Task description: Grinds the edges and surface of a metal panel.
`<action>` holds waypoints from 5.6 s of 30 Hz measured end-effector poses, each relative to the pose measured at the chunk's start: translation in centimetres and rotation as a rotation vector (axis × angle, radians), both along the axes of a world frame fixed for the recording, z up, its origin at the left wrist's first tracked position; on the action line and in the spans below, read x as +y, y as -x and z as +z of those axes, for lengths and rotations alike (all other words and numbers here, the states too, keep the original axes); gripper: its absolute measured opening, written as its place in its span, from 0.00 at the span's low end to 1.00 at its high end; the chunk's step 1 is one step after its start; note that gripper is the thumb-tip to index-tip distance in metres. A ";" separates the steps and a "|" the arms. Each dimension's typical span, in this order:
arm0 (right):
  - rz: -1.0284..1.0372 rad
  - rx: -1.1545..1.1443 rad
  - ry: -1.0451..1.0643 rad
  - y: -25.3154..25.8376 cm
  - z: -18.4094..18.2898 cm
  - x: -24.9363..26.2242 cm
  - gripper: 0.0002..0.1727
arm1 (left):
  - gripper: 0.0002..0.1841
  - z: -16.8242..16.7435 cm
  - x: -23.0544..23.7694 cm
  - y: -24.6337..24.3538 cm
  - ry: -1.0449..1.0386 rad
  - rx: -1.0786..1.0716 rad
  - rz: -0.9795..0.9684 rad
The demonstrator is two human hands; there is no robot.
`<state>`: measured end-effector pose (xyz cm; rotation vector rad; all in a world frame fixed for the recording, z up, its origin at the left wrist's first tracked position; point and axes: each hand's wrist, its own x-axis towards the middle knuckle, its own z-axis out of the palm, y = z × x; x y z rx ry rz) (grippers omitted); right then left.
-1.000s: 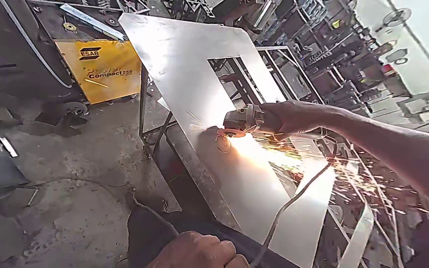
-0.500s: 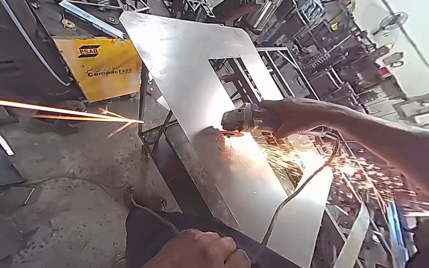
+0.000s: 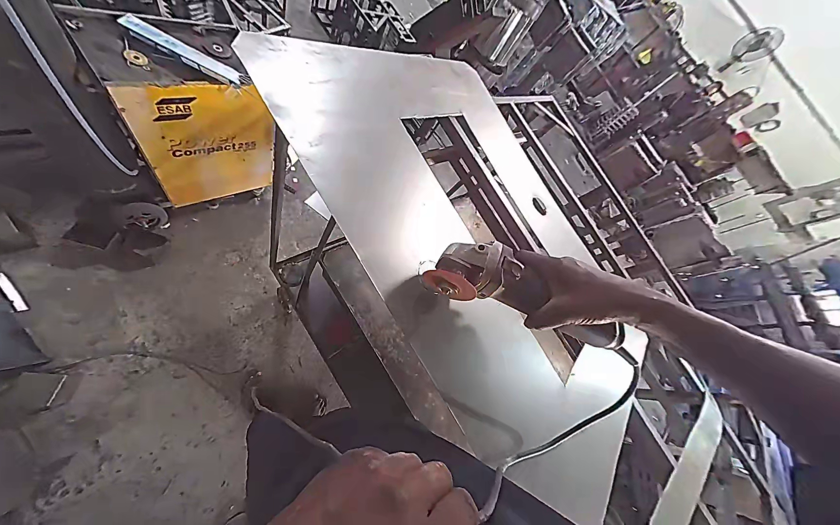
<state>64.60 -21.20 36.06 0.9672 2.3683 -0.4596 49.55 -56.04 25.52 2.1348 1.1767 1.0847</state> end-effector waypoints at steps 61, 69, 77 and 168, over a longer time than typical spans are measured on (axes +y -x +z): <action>-1.069 0.410 0.145 2.9 -3.6 -15.2 0.49 | 0.09 0.6 -0.2 24.2 -0.004 0.013 -0.462; -1.038 0.326 0.059 2.0 -2.8 -15.5 0.46 | 0.10 1.1 1.9 23.4 0.033 0.073 -0.543; -0.932 0.203 0.028 1.1 -4.0 -14.6 0.47 | 0.10 0.4 3.6 20.8 0.014 0.092 -0.565; -1.691 0.374 -0.036 8.5 -2.5 -20.4 0.44 | 0.11 0.9 22.0 36.4 0.207 0.355 -1.174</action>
